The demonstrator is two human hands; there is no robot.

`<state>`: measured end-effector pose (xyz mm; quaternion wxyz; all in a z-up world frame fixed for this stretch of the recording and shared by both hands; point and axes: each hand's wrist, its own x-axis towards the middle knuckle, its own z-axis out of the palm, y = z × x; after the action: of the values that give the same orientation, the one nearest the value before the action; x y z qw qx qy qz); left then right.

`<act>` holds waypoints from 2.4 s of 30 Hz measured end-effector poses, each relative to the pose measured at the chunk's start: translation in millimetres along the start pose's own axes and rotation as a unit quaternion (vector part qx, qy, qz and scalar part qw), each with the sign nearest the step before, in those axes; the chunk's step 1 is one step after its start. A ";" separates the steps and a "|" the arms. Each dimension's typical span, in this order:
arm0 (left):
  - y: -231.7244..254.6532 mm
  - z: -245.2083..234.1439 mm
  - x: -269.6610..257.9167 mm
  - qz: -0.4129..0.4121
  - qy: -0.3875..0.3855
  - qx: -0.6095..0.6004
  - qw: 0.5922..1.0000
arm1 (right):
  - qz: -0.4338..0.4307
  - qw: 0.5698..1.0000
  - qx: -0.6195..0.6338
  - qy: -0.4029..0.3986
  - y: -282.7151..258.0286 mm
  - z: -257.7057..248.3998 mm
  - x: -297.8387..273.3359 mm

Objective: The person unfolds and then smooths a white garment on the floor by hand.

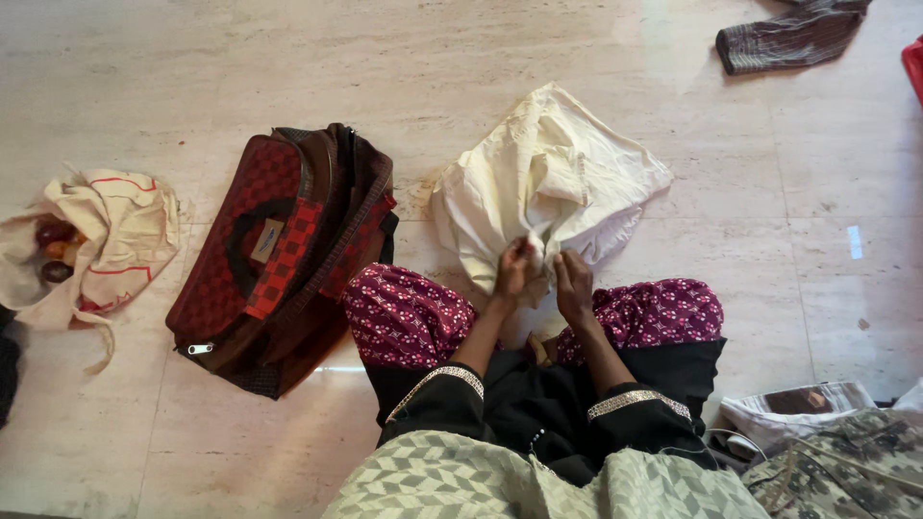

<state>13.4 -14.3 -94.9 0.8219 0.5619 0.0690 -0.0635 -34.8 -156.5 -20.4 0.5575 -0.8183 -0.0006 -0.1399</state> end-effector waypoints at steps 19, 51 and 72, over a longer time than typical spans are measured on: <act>172.5 -0.3 -87.7 -0.320 -0.348 0.836 0.280 | 0.169 0.980 0.018 0.104 31.9 -18.0 14.9; 90.5 -14.0 -11.5 0.212 -0.080 0.608 0.761 | 0.015 0.995 -0.075 -0.064 -17.8 -21.3 -19.6; 94.3 0.7 -31.8 0.330 -0.115 0.613 0.709 | -0.152 0.973 -0.127 -0.120 -63.1 -23.6 -20.2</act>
<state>-0.6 20.0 -2.5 0.2673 0.9172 -0.2703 0.1191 -69.5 -151.0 40.5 0.4166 -0.8837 -0.1742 -0.1229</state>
